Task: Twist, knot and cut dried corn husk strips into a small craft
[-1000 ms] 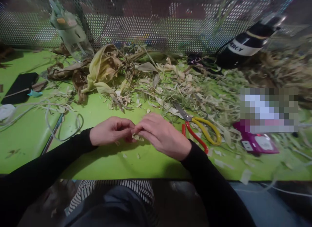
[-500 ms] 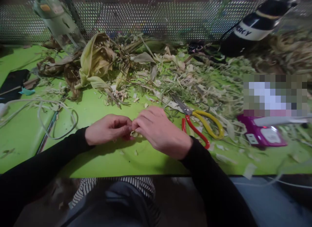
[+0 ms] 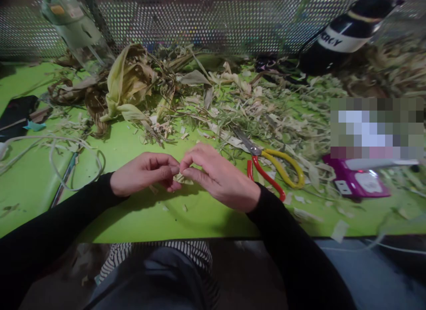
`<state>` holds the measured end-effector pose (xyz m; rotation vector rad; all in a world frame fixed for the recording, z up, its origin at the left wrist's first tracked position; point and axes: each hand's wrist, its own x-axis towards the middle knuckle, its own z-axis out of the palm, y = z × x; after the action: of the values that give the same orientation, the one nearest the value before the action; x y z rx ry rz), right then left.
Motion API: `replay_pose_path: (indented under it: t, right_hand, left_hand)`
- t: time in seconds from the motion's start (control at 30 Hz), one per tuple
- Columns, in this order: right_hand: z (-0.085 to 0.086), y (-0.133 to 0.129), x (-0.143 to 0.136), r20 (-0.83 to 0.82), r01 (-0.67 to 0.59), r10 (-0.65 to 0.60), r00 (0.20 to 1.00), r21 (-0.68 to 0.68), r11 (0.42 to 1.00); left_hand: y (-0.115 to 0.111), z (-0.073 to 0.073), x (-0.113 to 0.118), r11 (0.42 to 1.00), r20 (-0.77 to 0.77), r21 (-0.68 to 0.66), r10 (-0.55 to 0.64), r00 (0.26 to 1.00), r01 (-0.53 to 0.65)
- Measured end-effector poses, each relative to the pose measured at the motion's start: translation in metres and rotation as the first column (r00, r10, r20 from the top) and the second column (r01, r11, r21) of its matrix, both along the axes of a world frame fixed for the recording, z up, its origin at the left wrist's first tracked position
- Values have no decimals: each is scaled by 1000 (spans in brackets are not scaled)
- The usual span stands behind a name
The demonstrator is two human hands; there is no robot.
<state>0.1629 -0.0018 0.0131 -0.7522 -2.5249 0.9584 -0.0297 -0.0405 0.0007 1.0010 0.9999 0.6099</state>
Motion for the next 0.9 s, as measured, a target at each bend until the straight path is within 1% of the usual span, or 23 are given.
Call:
replay_pose_path:
  t: [0.23, 0.3, 0.37, 0.5, 0.63, 0.7, 0.8, 0.9]
  right_hand:
    - [-1, -6, -5, 25, 82, -83, 996, 52, 995]
    - [-1, -7, -5, 35, 86, -89, 995, 60, 994]
    - [-2, -9, -5, 39, 100, -103, 994, 72, 992]
    - [-3, -11, -6, 25, 119, -122, 992, 119, 986]
    - [-6, -12, -6, 40, 59, -67, 997, 185, 981]
    - [-7, -12, -6, 45, 55, -65, 997, 206, 977]
    - [-8, -13, -7, 60, 69, -84, 995, 226, 972]
    - [-9, -14, -7, 85, 73, -94, 992, 223, 972]
  left_hand:
    - [-5, -1, 5, 981, -209, 192, 53, 977, -12]
    - [-7, -1, 6, 974, -241, 225, 50, 969, 6]
    - [-7, -1, 7, 973, -250, 231, 46, 967, 14]
    - [-7, 0, 8, 986, -241, 169, 42, 970, -1]
    - [-5, 2, 9, 996, -213, 83, 32, 976, -14]
    - [-4, 4, 9, 999, -196, 47, 35, 980, -27]
    - [-2, 6, 8, 999, -162, -7, 37, 986, -38]
    - [-1, 4, 6, 998, -101, -44, 31, 994, -36]
